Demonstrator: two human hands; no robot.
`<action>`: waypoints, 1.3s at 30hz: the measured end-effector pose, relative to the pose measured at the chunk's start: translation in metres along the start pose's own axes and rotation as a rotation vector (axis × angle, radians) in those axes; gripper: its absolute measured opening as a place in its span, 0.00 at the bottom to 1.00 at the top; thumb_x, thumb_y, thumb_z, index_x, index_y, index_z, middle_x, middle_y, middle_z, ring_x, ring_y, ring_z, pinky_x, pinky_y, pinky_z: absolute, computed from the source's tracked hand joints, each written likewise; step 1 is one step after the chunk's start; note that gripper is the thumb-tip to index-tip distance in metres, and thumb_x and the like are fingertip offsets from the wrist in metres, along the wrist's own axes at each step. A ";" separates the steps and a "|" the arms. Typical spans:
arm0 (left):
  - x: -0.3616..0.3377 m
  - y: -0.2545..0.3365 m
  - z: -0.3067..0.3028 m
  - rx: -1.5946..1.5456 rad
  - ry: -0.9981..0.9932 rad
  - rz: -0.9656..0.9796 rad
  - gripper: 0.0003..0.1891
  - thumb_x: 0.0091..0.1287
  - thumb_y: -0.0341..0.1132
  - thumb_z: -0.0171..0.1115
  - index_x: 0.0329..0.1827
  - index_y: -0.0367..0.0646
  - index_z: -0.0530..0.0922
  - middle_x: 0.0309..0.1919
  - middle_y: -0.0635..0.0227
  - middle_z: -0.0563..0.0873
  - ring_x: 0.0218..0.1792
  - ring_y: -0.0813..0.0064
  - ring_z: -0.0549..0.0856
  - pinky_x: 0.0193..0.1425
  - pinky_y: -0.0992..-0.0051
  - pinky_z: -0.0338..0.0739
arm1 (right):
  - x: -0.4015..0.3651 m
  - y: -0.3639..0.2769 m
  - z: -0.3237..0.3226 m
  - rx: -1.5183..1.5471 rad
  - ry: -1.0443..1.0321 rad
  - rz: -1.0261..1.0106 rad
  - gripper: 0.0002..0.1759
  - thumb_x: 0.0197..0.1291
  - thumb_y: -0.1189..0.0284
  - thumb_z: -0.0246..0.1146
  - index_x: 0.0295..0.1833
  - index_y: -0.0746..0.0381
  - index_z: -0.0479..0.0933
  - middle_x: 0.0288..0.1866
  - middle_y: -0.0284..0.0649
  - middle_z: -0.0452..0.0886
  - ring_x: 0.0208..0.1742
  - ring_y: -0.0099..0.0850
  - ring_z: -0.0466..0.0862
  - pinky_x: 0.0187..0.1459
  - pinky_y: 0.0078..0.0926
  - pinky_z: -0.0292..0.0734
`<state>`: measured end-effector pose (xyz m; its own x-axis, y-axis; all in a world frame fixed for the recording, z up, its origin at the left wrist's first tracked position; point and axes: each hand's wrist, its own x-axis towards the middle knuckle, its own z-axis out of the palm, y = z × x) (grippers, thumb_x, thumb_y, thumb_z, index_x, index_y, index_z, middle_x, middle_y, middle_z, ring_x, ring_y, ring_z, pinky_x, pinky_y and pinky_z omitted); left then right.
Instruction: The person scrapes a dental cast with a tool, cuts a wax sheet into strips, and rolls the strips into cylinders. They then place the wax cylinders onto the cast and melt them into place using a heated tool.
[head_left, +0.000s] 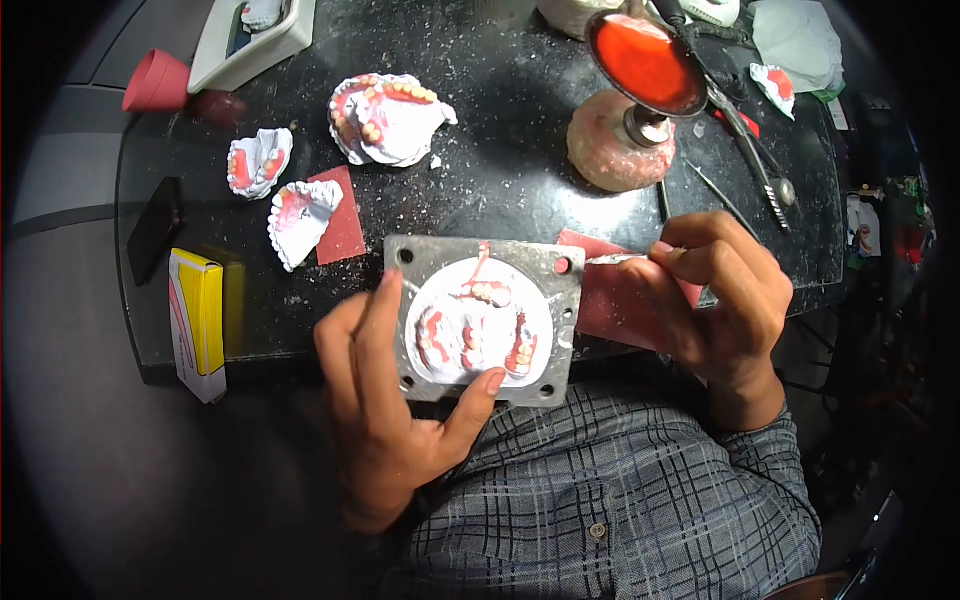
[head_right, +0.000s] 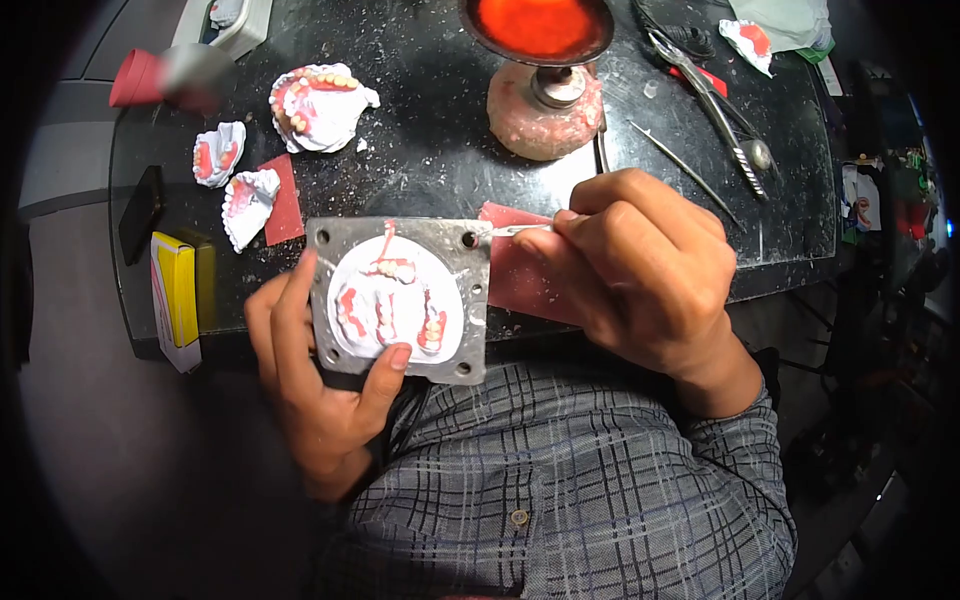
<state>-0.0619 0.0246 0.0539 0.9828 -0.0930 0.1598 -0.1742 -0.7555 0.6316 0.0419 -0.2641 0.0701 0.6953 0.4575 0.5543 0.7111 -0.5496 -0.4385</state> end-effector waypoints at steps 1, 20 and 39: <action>-0.007 -0.003 0.000 -0.068 0.008 -0.050 0.54 0.60 0.54 0.86 0.82 0.27 0.73 0.67 0.43 0.77 0.69 0.54 0.81 0.70 0.55 0.80 | 0.003 -0.001 0.000 0.008 -0.006 0.004 0.15 0.56 0.76 0.86 0.36 0.68 0.83 0.34 0.46 0.86 0.29 0.35 0.89 0.27 0.30 0.81; 0.014 0.026 0.027 0.308 0.112 0.077 0.64 0.53 0.76 0.82 0.80 0.29 0.76 0.71 0.39 0.76 0.65 0.45 0.81 0.69 0.47 0.79 | 0.025 -0.020 0.012 -0.084 -0.056 0.007 0.16 0.54 0.79 0.87 0.37 0.66 0.83 0.35 0.43 0.86 0.29 0.35 0.88 0.29 0.31 0.82; 0.030 -0.007 0.040 -0.164 0.247 0.151 0.50 0.65 0.49 0.84 0.81 0.23 0.71 0.73 0.38 0.78 0.73 0.43 0.82 0.78 0.52 0.78 | 0.040 -0.026 0.026 -0.008 -0.261 -0.193 0.18 0.51 0.73 0.87 0.34 0.63 0.81 0.35 0.40 0.87 0.29 0.32 0.87 0.26 0.29 0.78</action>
<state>-0.0282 0.0010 0.0238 0.9037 -0.0205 0.4277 -0.3442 -0.6289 0.6972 0.0538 -0.2130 0.0856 0.5518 0.7170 0.4259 0.8322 -0.4401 -0.3373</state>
